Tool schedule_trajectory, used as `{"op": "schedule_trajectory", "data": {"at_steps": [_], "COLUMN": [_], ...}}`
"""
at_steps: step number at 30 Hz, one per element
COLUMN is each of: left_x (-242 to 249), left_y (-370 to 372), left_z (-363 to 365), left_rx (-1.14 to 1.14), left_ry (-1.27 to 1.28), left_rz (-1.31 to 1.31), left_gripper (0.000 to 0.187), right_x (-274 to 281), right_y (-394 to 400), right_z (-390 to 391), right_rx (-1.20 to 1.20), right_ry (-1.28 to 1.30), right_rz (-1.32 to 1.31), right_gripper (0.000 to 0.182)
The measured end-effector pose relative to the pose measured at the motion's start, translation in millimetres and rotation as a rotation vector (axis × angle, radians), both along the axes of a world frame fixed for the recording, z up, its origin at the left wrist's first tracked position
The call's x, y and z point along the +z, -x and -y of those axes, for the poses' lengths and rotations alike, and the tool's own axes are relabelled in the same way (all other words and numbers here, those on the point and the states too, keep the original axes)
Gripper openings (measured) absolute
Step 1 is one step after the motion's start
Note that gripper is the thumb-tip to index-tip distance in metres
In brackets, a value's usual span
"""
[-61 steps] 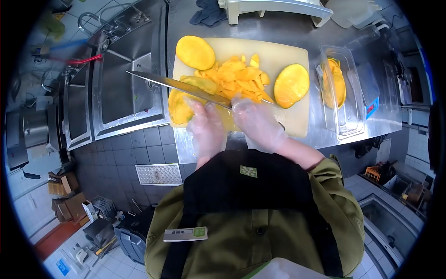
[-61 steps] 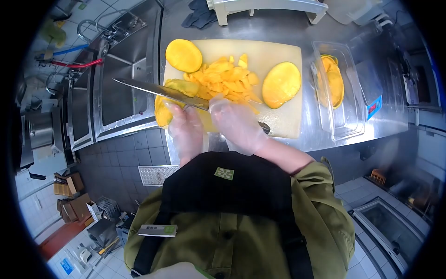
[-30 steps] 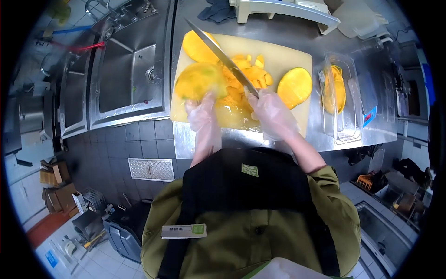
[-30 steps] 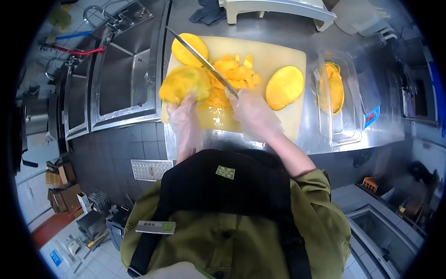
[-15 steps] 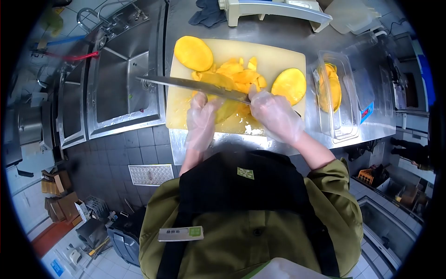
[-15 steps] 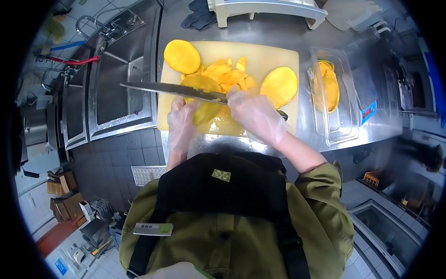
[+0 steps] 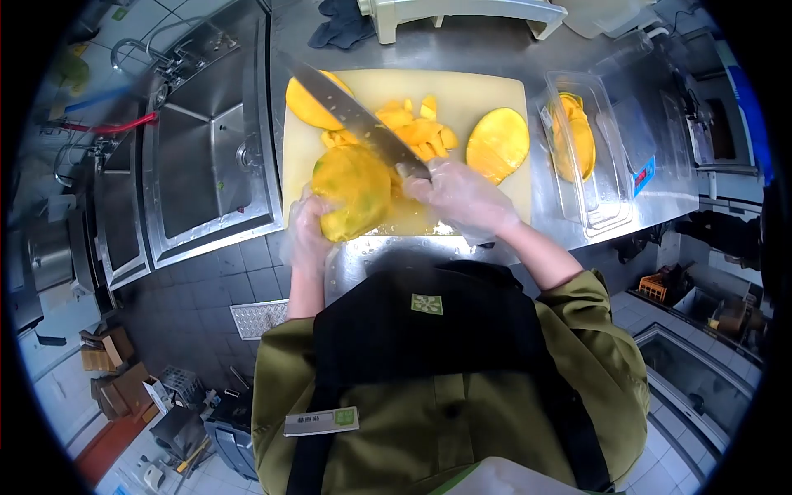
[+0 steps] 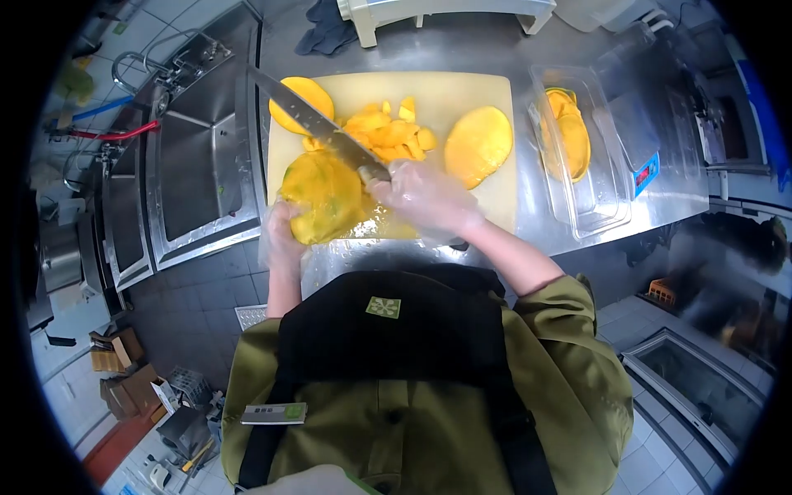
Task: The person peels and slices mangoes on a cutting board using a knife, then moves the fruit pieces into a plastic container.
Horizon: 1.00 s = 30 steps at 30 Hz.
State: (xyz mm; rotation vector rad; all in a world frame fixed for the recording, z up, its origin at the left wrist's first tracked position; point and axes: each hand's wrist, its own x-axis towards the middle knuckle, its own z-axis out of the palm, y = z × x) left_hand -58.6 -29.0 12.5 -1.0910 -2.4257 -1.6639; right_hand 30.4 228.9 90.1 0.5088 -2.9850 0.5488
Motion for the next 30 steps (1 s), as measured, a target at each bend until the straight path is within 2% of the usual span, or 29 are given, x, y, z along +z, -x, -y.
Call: {"op": "schedule_trajectory", "data": {"at_steps": [1, 3, 4, 5, 6, 7, 8, 10, 11, 14, 15, 16, 18, 21, 22, 23, 24, 25, 26, 27, 28, 29, 30], "left_x": [1, -8, -10, -9, 21, 24, 27, -17, -36, 49, 44, 38, 26, 13, 30, 40, 60, 72, 104, 93, 97, 93, 94], "left_y": [-2, 3, 4, 8, 15, 21, 26, 52, 73, 47, 54, 60, 69, 69, 67, 66, 63, 67, 55, 62, 64, 47, 40], "left_z": [0, 2, 1, 5, 1, 4, 7, 41, 54, -1, 4, 9, 25, 54, 58, 43, 20, -9, -57, -84, -117, -156, -202], "left_rx": [0.004, 0.140, 0.211, 0.218, 0.227, 0.176, 0.140, -0.054, -0.169, -0.141, -0.216, -0.266, -0.239, -0.238, -0.253, -0.330, -0.243, -0.217, -0.199, -0.262, -0.310, -0.438, -0.596], "left_ry": [-0.007, -0.487, -0.725, -0.748, -0.775, -0.656, -0.549, -0.014, 0.057, -0.169, -0.083, -0.017, 0.236, 0.161, 0.106, -0.115, -0.418, -0.423, -0.425, -0.474, -0.520, -0.500, -0.534], "left_rz": [0.111, 0.623, 0.881, 0.970, 1.056, 0.911, 0.759, 0.009, -0.114, 0.783, 0.567, 0.344, -0.341, -0.111, -0.036, 0.539, 1.090, 1.210, 1.275, 1.364, 1.447, 1.158, 1.337], "left_gripper": [0.020, 0.015, 0.013, 0.013, 0.014, 0.016, 0.018, 0.025, 0.025, 0.022, 0.015, 0.009, 0.010, 0.019, 0.018, 0.024, 0.032, 0.048, 0.038, 0.030, 0.023, 0.018, 0.015], "right_x": [2, 10, 7, 1, -2, 10, 12, 14, 23, 1, -10, -16, -21, -8, -18, -37, -56, -73, -81, -65, -54, -43, -40], "right_y": [3, 11, 8, 3, -1, -16, -22, -30, -29, -4, 0, -1, -2, -10, -10, -12, -21, -32, -41, -48, -55, -62, -66], "right_z": [3, 10, 6, -1, -10, -10, -18, -27, -21, -11, -9, -6, -4, -17, -18, -24, -35, -37, -36, -42, -44, -46, -41], "right_rx": [-0.142, -0.424, -0.439, -0.449, -0.453, -0.454, -0.450, -0.445, -0.450, -0.367, -0.274, -0.316, -0.392, -0.375, -0.332, -0.323, -0.339, -0.345, -0.336, -0.196, -0.162, -0.125, -0.198], "right_ry": [0.269, 0.818, 0.854, 0.887, 0.916, 1.075, 1.048, 1.003, 1.040, 0.812, 0.808, 0.852, 0.937, 0.890, 0.856, 0.814, 0.770, 0.874, 0.976, 0.938, 1.002, 1.065, 1.243], "right_rz": [0.298, 0.889, 0.982, 1.077, 1.171, 1.009, 1.013, 1.023, 0.929, 0.935, 0.799, 0.805, 0.820, 0.837, 0.888, 0.928, 0.970, 0.946, 0.916, 0.757, 0.704, 0.652, 0.703], "right_gripper": [0.030, 0.034, 0.033, 0.033, 0.036, 0.046, 0.047, 0.050, 0.027, 0.039, 0.045, 0.048, 0.055, 0.058, 0.056, 0.054, 0.053, 0.049, 0.046, 0.047, 0.047, 0.047, 0.046]}}
